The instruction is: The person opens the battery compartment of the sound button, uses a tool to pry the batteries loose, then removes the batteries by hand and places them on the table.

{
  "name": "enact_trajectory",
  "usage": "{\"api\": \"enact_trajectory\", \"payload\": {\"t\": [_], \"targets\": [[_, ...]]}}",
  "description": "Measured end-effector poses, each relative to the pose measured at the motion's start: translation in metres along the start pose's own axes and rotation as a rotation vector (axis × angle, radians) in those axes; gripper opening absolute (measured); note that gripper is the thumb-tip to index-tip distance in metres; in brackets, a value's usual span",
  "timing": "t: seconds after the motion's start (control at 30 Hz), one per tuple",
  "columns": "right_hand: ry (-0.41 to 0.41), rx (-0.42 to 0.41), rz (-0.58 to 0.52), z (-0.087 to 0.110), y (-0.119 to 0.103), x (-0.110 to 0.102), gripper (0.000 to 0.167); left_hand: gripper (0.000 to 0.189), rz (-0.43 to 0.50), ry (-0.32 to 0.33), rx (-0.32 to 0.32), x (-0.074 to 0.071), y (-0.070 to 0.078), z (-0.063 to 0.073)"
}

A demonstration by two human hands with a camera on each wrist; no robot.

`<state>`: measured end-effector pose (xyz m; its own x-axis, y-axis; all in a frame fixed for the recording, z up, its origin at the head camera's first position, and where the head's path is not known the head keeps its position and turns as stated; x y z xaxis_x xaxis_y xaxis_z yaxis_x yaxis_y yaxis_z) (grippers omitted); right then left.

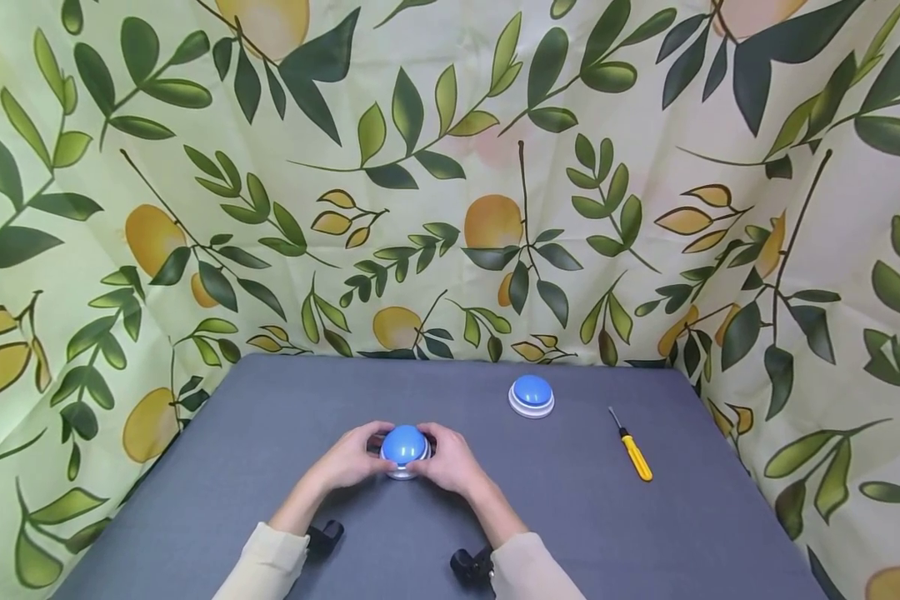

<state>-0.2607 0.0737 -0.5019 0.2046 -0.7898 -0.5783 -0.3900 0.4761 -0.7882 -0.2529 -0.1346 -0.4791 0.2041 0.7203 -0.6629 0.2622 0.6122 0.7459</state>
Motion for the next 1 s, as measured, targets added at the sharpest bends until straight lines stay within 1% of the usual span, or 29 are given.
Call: {"api": "enact_trajectory", "payload": {"t": [0.13, 0.27, 0.57, 0.8, 1.0], "targets": [[0.013, -0.002, -0.048, 0.0, -0.001, -0.007, 0.062, 0.058, 0.005, 0.008, 0.002, -0.002, 0.006, -0.002], [0.023, 0.004, -0.058, 0.002, -0.004, -0.016, 0.061, 0.058, 0.015, 0.016, 0.011, -0.003, 0.013, -0.003], [0.054, 0.005, -0.083, 0.013, -0.016, -0.039, 0.06, 0.06, 0.065, 0.022, 0.067, -0.007, 0.031, -0.001], [0.095, -0.007, -0.122, 0.02, -0.023, -0.053, 0.058, 0.059, 0.163, -0.022, 0.091, -0.012, 0.041, -0.002], [0.1, 0.004, -0.123, 0.025, -0.033, -0.067, 0.058, 0.058, 0.206, -0.047, 0.105, -0.016, 0.05, -0.005]]}}
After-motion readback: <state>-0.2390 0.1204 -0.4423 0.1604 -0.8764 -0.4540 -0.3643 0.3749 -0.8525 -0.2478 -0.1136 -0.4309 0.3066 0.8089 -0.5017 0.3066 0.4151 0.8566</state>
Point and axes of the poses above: each hand's wrist, its own z-axis away from the middle knuckle, its own x-axis out of the palm, y = z × x, the point moved 1 cm from there along -z, towards the middle knuckle, and after that the axes turned 1 degree about -x, right-handed, at the moved point
